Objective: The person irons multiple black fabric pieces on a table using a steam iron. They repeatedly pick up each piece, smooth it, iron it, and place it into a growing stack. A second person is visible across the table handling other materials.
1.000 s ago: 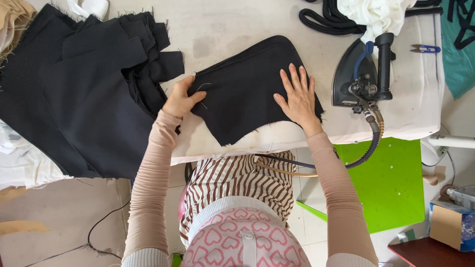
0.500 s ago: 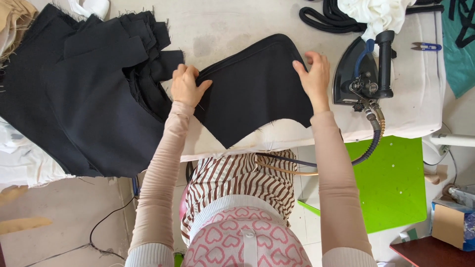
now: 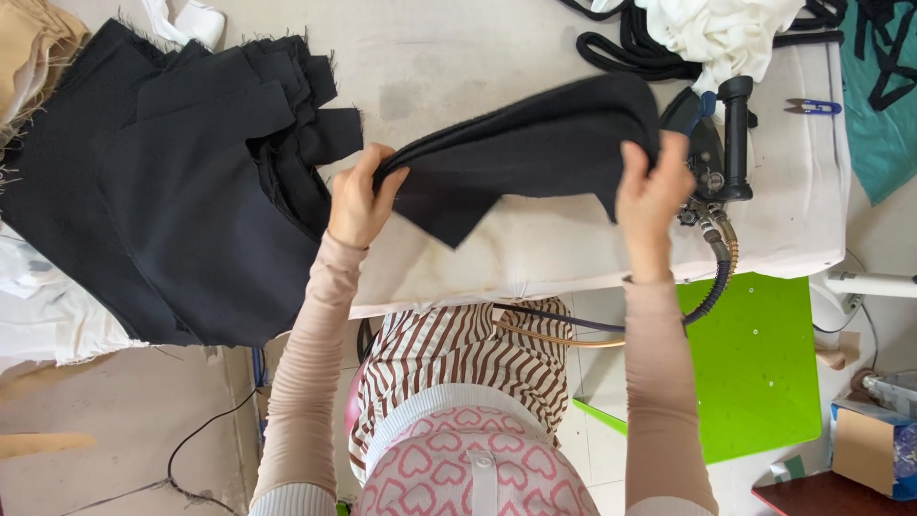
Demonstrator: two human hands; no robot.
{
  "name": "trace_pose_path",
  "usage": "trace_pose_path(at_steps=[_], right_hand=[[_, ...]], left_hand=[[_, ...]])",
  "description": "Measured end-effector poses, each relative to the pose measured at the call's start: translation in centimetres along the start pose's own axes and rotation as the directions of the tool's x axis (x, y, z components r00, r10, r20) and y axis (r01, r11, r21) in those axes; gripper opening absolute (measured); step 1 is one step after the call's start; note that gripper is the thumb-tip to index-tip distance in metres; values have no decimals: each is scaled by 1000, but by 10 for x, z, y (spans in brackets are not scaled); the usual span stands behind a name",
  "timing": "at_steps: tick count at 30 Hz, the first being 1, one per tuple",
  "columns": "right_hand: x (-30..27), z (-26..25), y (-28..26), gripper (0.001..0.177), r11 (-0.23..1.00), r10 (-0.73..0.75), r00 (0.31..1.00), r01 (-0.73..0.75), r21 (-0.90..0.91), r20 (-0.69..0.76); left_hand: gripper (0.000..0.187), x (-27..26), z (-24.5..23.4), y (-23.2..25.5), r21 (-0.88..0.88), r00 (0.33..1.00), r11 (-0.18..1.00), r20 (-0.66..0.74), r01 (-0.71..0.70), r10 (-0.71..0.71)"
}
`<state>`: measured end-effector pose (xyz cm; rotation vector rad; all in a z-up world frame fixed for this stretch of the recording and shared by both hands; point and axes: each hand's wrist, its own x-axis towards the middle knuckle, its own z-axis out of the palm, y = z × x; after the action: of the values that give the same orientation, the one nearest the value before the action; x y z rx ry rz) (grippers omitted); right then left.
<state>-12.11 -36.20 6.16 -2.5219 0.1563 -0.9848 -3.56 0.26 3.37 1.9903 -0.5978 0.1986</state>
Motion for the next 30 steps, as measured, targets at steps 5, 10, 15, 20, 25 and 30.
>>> trace_pose_path(at_steps=[5,10,15,20,25,30], right_hand=[[1,-79,-36,34,993,55,998,-53,106,-17],[30,-72,-20,37,990,44,998,-51,134,52],[37,-10,-18,54,999,41,980,-37,-24,195],[-21,32,-8,66,963,-164,821,254,-93,547],[-58,41,10,64,955,44,702,179,-236,711],[-1,11,59,54,940,-34,893,181,-289,448]], left_hand=[[11,-6,-44,50,-20,989,997,127,-70,72],[14,14,-55,59,-109,975,994,222,27,-2],[30,18,-3,-3,27,975,997,211,69,-74],[77,-24,61,-22,605,957,750,258,-269,135],[84,-66,66,-32,691,920,632,381,-350,93],[85,-68,67,-25,691,918,631,387,-353,89]])
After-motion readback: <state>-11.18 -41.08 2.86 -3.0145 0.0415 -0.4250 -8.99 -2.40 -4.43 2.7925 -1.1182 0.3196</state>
